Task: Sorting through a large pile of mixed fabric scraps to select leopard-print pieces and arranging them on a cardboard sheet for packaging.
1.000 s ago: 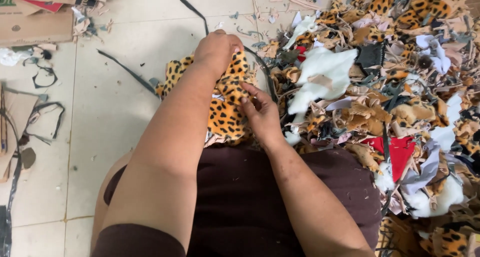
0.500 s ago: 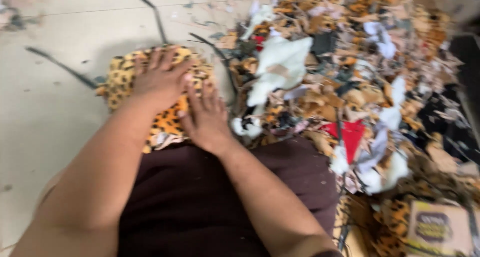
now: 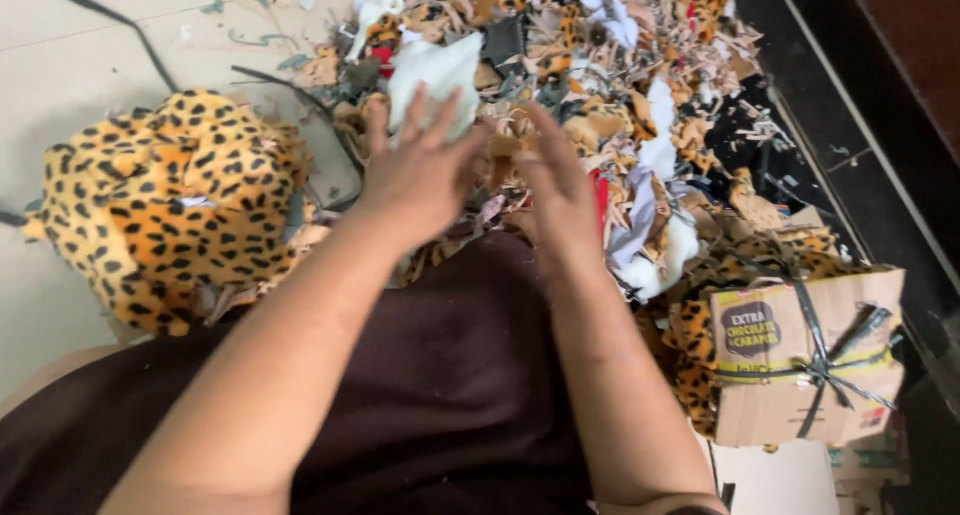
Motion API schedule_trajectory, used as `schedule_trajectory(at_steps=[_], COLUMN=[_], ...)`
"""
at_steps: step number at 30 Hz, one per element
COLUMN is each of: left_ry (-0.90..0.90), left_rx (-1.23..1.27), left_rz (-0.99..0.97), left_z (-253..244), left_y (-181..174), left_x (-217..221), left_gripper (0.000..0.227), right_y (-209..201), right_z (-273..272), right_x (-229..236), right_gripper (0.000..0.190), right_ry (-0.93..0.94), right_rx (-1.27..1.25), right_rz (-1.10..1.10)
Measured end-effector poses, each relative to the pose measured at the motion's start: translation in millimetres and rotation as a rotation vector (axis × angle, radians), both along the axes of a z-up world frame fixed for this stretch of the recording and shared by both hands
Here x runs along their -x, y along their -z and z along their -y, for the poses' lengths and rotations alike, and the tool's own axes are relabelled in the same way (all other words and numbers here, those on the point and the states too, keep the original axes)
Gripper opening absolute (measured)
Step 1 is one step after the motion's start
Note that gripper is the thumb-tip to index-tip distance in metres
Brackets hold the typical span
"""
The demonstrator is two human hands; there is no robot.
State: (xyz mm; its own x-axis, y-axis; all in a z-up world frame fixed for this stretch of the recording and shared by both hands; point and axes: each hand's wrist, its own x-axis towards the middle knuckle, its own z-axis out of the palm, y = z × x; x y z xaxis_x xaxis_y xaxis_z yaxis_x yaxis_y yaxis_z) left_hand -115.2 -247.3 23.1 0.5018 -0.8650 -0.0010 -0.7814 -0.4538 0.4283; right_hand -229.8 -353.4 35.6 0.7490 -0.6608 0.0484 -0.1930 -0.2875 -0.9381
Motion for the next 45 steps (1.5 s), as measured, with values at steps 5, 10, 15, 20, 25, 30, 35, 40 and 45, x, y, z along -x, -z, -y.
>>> schedule_trajectory(at_steps=[5, 10, 15, 20, 25, 30, 35, 40, 45], left_ry=[0.185, 0.291, 0.175, 0.079, -0.053, -0.019, -0.006, -0.059, -0.153], left_rx=[-0.02, -0.146, -0.25, 0.25, 0.435, 0.573, 0.455, 0.78, 1.099], left_rz=[-0.081, -0.005, -0.077, -0.194, -0.797, -1.344, -1.827, -1.974, -1.868], left_z=[55.5, 104.2, 108.9, 105.6, 90.9, 87.8, 87.6, 97.4, 84.8], left_y=[-4.0, 36.8, 44.3, 41.4, 8.8, 5.7, 4.9, 32.4, 30.6], left_x=[61.3, 88.8, 90.0, 85.0, 83.1, 85.3, 80.6, 62.9, 38.5], left_gripper=[0.039, 0.042, 0.046, 0.032, 0.044, 0.075, 0.094, 0.063, 0.048], right_y=[110.2, 192.6, 120.6, -19.8, -88.7, -103.5, -99.9, -75.8, -33.5], right_z=[148.2, 210.2, 158.1, 123.3, 101.7, 79.5, 50.2, 50.6, 67.2], right_x=[90.1, 156.3, 145.8, 114.1, 110.3, 106.9, 100.7, 100.6, 102.6], right_gripper=[0.046, 0.043, 0.022, 0.028, 0.04, 0.04, 0.034, 0.027, 0.017], right_ry=[0.527, 0.759, 0.498, 0.476, 0.325, -0.006, -0.255, -0.441, -0.213], right_rx=[0.444, 0.893, 0.546, 0.199, 0.389, 0.702, 0.755, 0.709, 0.82], right_rz=[-0.285, -0.577, -0.28, 0.039, -0.101, -0.142, -0.086, -0.08, -0.233])
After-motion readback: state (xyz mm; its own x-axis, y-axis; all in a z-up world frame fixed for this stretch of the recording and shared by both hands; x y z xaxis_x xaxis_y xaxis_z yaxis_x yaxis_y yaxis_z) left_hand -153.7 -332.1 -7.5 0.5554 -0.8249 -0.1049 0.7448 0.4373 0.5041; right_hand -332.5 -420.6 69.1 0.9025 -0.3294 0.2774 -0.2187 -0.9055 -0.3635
